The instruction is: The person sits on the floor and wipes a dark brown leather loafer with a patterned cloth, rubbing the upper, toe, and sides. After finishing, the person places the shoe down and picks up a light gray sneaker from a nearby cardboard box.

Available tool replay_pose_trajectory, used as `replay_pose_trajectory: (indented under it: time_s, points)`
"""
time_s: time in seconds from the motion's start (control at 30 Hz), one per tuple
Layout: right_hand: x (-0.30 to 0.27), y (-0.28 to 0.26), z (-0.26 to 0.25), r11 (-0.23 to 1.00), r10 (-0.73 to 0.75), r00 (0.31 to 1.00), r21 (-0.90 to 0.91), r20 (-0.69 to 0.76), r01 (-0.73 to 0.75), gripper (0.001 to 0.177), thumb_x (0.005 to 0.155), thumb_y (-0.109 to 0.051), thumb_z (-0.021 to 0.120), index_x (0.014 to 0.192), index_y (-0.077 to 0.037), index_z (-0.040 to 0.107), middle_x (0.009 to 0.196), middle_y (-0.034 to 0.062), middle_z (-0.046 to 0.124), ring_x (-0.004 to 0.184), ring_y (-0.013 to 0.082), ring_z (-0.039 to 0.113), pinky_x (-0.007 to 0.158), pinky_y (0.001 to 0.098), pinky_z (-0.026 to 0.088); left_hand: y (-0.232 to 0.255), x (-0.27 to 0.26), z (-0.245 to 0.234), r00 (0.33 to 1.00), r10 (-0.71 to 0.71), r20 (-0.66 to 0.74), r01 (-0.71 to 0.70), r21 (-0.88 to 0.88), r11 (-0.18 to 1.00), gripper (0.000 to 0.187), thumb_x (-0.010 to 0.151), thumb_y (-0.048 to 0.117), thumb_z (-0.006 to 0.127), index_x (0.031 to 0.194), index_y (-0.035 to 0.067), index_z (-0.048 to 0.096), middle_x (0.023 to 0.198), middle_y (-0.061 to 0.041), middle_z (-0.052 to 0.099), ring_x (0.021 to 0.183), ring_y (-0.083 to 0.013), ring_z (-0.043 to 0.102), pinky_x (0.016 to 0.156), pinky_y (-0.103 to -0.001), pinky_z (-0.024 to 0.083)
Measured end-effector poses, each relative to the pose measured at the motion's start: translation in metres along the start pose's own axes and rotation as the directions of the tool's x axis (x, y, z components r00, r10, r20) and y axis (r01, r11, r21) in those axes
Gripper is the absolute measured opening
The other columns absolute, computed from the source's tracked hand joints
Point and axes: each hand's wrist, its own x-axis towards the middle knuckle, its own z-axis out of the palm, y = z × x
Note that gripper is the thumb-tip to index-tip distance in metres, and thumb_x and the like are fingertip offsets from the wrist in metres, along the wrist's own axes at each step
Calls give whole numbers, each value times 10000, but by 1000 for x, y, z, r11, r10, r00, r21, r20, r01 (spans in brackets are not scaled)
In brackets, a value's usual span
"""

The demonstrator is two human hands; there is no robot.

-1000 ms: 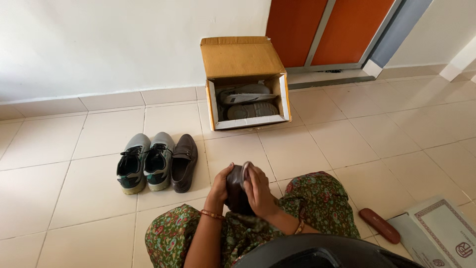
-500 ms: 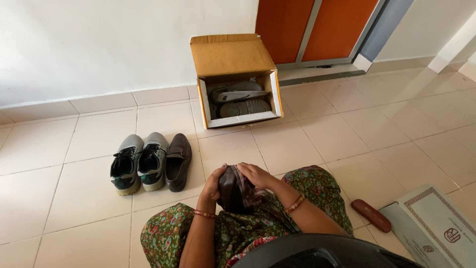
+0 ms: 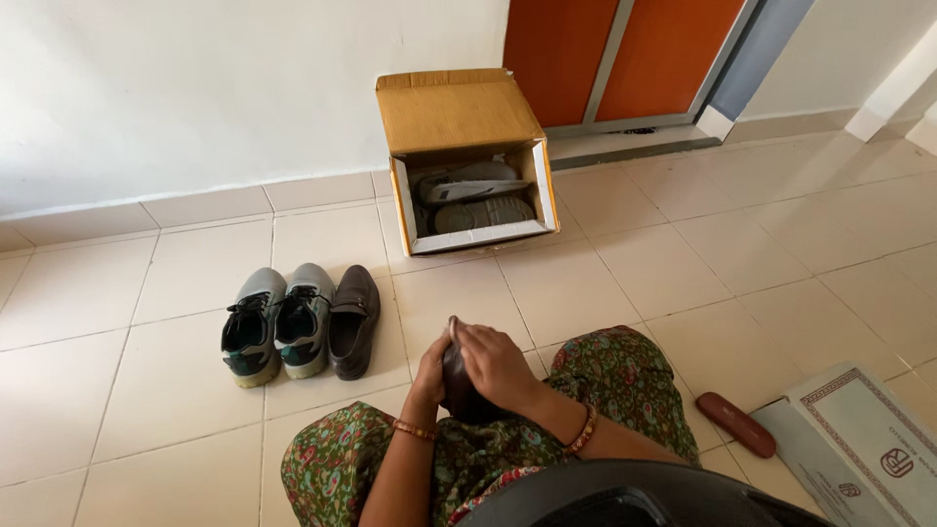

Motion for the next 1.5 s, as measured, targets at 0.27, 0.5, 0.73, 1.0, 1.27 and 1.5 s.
replay_pose_trajectory:
  time_s: [0.27, 0.5, 0.73, 1.0, 1.27, 1.5]
  points:
    - [-5, 7, -17, 897, -443, 893, -25, -77, 442, 264, 1051, -293, 582, 1174, -79, 676, 1242, 96, 641, 1201, 254, 617, 1081, 471, 481, 19, -27, 21, 997, -59, 44, 43, 295, 955, 1025, 826, 898, 131, 1096, 33, 609, 954, -115, 651, 913, -218, 690, 822, -394, 620]
    - [4, 28, -10, 828, 29, 996, 556, 83, -70, 410, 1100, -435, 430, 1024, -105, 660, 1147, 75, 709, 1141, 241, 658, 1015, 416, 525, 33, -43, 45, 988, -149, -50, 155, 167, 974, 1111, 716, 933, 137, 1200, 49, 606, 1086, -157, 670, 1013, -261, 704, 857, -407, 623]
    - [-5, 6, -6, 932, -20, 992, 356, -121, 63, 303, 1076, -374, 487, 1000, -129, 647, 1048, 43, 679, 1026, 171, 651, 961, 378, 552, 19, -33, 27, 990, -87, 109, 73, 128, 989, 1201, 735, 975, 92, 1112, -25, 639, 917, -168, 684, 866, -277, 724, 758, -397, 656]
    - [5, -6, -15, 918, -395, 918, 49, 10, 394, 309, 1043, -428, 635, 1041, -124, 690, 1107, 49, 692, 1115, 220, 657, 1065, 424, 519, 21, -34, 18, 996, -85, 27, 78, 186, 979, 1192, 677, 946, 81, 1216, 17, 597, 1040, -189, 701, 1070, -286, 716, 944, -444, 615]
    - [12, -2, -16, 988, 47, 995, 151, -83, -34, 496, 991, -534, 572, 1096, -60, 673, 1110, 131, 688, 1051, 286, 656, 897, 413, 554, 25, -34, 18, 988, -22, 154, 10, 78, 997, 1221, 770, 964, 122, 1308, -20, 603, 1157, -173, 674, 1086, -278, 651, 940, -405, 569]
    - [3, 9, -11, 985, -165, 978, 20, -126, 169, 547, 1006, -549, 566, 1157, -27, 629, 1147, 150, 630, 1072, 289, 621, 942, 434, 536, 27, -36, 29, 987, -15, 162, 1, 83, 997, 1261, 766, 972, 84, 1280, -61, 592, 1099, -203, 681, 1063, -300, 668, 963, -429, 571]
